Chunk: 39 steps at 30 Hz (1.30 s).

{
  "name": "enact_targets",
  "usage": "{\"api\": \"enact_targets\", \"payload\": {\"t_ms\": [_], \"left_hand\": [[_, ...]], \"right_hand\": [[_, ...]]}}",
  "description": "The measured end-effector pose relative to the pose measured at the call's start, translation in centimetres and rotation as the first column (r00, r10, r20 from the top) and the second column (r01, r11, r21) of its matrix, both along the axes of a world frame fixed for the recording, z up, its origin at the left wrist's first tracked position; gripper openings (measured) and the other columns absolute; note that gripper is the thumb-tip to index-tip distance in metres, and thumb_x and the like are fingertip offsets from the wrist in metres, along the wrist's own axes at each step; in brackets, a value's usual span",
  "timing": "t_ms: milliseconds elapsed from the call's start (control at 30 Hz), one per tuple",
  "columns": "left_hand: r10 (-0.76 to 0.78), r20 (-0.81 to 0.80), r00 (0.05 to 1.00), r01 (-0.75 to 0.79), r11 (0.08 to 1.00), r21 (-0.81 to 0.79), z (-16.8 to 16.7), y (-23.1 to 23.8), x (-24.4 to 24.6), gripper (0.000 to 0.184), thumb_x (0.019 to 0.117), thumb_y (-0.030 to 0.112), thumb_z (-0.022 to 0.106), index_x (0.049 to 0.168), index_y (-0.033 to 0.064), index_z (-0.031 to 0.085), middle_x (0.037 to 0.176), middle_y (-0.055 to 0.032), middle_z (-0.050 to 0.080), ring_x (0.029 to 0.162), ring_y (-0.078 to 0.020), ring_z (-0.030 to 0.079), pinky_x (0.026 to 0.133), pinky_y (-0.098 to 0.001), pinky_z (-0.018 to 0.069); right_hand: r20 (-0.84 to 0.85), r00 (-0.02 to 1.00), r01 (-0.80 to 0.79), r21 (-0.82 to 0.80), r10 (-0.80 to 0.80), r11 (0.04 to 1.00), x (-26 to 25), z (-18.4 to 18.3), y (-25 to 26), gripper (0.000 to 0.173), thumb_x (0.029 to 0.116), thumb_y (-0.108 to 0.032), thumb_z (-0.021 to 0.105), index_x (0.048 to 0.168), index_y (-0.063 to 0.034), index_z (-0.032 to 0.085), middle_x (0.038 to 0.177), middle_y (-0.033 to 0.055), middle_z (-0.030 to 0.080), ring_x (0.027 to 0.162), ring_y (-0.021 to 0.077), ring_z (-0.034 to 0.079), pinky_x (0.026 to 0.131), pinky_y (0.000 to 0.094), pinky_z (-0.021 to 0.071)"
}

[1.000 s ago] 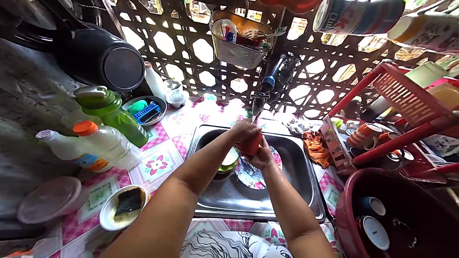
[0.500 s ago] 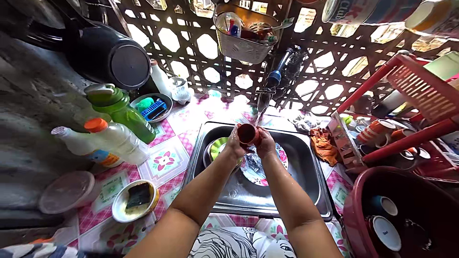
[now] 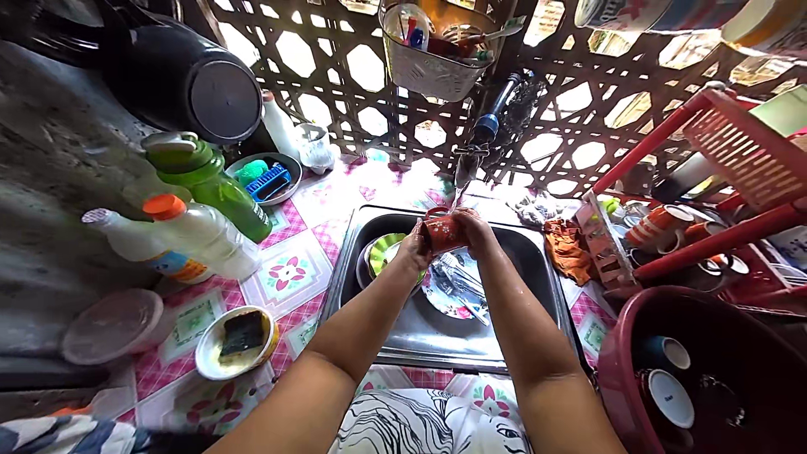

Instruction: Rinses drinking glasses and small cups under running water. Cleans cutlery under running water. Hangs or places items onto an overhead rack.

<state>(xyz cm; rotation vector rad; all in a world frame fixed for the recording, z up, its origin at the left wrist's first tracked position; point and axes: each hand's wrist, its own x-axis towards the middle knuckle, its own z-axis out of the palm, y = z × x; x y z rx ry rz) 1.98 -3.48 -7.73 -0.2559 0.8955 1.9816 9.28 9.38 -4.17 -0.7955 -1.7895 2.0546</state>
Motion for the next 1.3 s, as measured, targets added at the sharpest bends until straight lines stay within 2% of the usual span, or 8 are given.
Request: {"api": "enact_targets", "payload": {"t_ms": [167,233,500,667,833,933,1100,1300], "left_hand": [[-0.130,-0.059,0.990,0.135,0.988,0.080,0.3,0.5,0.0,0.074,0.0999,0.072,0.034,0.143,0.0139,0.050,0.130,-0.0203,0.063,0.111,-0.0370,0.066,0.089,-0.0555,0.0571],[-0.077,-0.018,0.997,0.079,0.991,0.109,-0.7,0.9,-0.2,0.068,0.1003,0.066,0.044,0.140,0.0112,0.052,0.126,-0.0200,0.065,0.110,-0.0355,0.067,0.090,-0.0530,0.0579],[-0.066,-0.201,0.977,0.095,0.986,0.139,-3.2,1.1,-2.5,0.061,0.0998,0.068,0.042,0.120,0.0144,0.065,0.099,-0.0088,0.073,0.089,-0.0209,0.071,0.078,-0.0425,0.0596],[-0.245,-0.575,0.781,0.217,0.969,-0.119,-1.1,0.8,-3.8,0.043,0.1003,0.032,0.061,0.136,0.0091,0.055,0.107,-0.0141,0.069,0.091,-0.0239,0.068,0.081,-0.0449,0.0580],[-0.213,-0.788,0.578,0.281,0.958,-0.053,0.1,1.0,-2.9,0.066,0.0821,0.013,0.080,0.140,0.0008,0.051,0.120,-0.0115,0.069,0.104,-0.0164,0.068,0.091,-0.0365,0.0575],[-0.237,-0.676,0.697,0.374,0.926,0.061,-1.0,1.0,-2.3,0.064,0.1009,0.027,0.057,0.157,0.0088,0.032,0.141,-0.0109,0.058,0.119,-0.0172,0.061,0.100,-0.0363,0.0527],[-0.453,-0.466,0.760,0.415,0.890,-0.189,-3.3,-0.2,0.5,0.061,0.1089,0.056,0.029,0.142,0.0113,0.052,0.123,-0.0098,0.068,0.110,-0.0212,0.066,0.094,-0.0427,0.0549],[-0.805,-0.405,0.433,0.467,0.585,-0.663,-7.6,-3.5,4.3,0.047,0.1100,0.035,0.043,0.141,0.0025,0.055,0.137,-0.0165,0.062,0.120,-0.0272,0.062,0.100,-0.0460,0.0489]], "right_hand": [[0.044,0.991,0.091,0.445,-0.123,0.891,-0.9,-0.5,0.3,0.056,0.0847,-0.028,0.077,0.128,0.0016,0.059,0.125,0.0235,0.062,0.117,0.0344,0.059,0.104,0.0553,0.0466],[0.158,0.987,-0.056,0.558,-0.040,0.828,-0.9,0.8,0.2,0.049,0.0957,-0.037,0.067,0.126,0.0007,0.063,0.131,0.0245,0.061,0.126,0.0386,0.055,0.110,0.0606,0.0394],[0.318,0.937,-0.272,0.397,0.147,0.876,-1.1,2.9,-1.7,0.046,0.1046,-0.032,0.056,0.139,-0.0014,0.051,0.133,0.0250,0.060,0.121,0.0364,0.061,0.102,0.0597,0.0475],[0.334,0.937,-0.174,0.186,0.105,0.967,3.4,1.5,-2.8,0.037,0.1002,-0.024,0.063,0.132,-0.0055,0.058,0.099,0.0111,0.065,0.074,0.0145,0.059,0.063,0.0303,0.0495],[0.102,0.992,0.051,0.154,-0.068,0.987,5.9,-0.8,-2.8,0.024,0.0963,-0.012,0.065,0.116,0.0012,0.061,0.103,0.0114,0.066,0.087,0.0144,0.061,0.077,0.0348,0.0525],[0.149,0.988,0.002,0.283,-0.045,0.959,5.5,0.9,-1.2,0.026,0.0947,-0.013,0.068,0.114,0.0050,0.064,0.103,0.0169,0.068,0.092,0.0227,0.067,0.087,0.0445,0.0570],[0.676,0.729,-0.568,0.510,0.107,0.646,3.2,6.1,-0.3,0.054,0.1030,-0.050,0.055,0.106,0.0014,0.071,0.100,0.0218,0.070,0.098,0.0366,0.067,0.089,0.0629,0.0503],[0.888,0.454,-0.873,0.460,-0.073,0.163,3.8,7.5,-8.4,0.030,0.0973,-0.025,0.066,0.105,0.0034,0.072,0.111,0.0255,0.069,0.110,0.0461,0.064,0.092,0.0730,0.0455]]}}
